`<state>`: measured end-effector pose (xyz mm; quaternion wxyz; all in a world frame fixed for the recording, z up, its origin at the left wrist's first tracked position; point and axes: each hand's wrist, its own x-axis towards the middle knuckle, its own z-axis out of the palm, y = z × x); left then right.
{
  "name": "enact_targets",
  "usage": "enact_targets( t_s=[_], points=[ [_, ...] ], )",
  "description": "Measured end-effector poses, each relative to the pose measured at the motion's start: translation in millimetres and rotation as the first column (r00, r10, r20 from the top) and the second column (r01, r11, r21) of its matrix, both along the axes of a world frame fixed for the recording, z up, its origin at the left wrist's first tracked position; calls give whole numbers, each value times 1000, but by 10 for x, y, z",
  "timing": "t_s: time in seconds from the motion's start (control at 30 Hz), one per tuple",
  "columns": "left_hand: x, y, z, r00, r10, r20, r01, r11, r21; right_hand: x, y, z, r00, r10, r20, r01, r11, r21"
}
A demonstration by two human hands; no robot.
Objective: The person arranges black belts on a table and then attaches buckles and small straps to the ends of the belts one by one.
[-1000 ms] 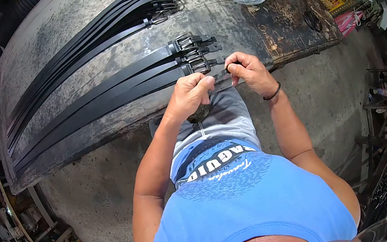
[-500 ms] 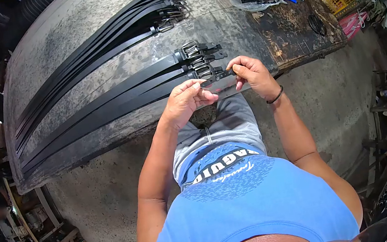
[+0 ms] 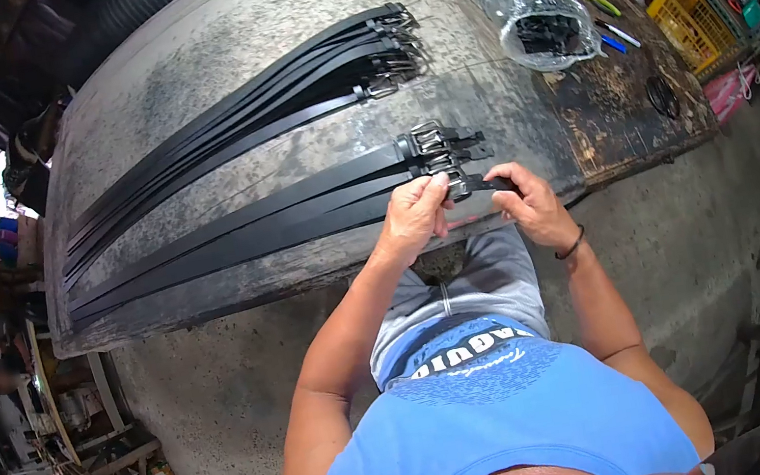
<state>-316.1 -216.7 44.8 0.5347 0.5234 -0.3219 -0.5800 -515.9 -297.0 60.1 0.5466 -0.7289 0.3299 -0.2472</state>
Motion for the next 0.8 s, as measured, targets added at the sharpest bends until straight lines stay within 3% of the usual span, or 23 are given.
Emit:
enact_targets(
  t_s=[0.07,0.13,0.17,0.2,0.23,0.27,0.33,0.37,0.47,0.6,0.67,0.73,0.8],
  points=[
    [83,-93,-15,990,-57,130,62,997,-35,0,-23,-12,1000,-11,13,12,998,-68],
    [174,-259,-4,961,83,265,-50,990,-130,-67,-145,-249,984,-161,76,174,960,-221],
    [289,-373,34,857,121,501,-48,987,-157,-85,-188,-358,952,-257,167,276,955,-108],
    [436,-498,-18,655,215,724,-10,961,-277,-138,-242,-405,935,-327,139,335,941,-42],
    [592,-627,-111,527,259,810,0,952,-305,-191,-298,-511,911,-387,145,395,918,-28],
    [757,-783,-312,424,389,818,0,903,-429,-236,-403,-731,874,-441,202,448,894,10],
    [1055,-1019,-484,181,370,911,-51,929,-367,-245,-432,-846,829,-538,154,529,843,98],
    [1211,-1139,-624,73,402,913,-43,916,-400,-245,-470,-927,811,-565,151,568,823,32],
    [1402,-1238,-628,-111,147,983,-137,977,-162,-186,-494,-957,805,-567,178,574,819,14],
    [1414,-1287,-655,-169,98,981,-151,981,-124,-160,-456,-909,811,-567,145,577,816,-35],
    [1361,-1202,-540,-268,73,961,-115,987,-108,-122,-443,-914,775,-595,215,606,795,16],
    [1351,-1101,-462,-272,127,954,-13,991,-136,-152,-428,-930,779,-566,269,586,811,11],
    [1406,-1033,-473,-199,288,937,141,954,-263,-159,-443,-915,772,-577,265,584,809,61]
  ],
)
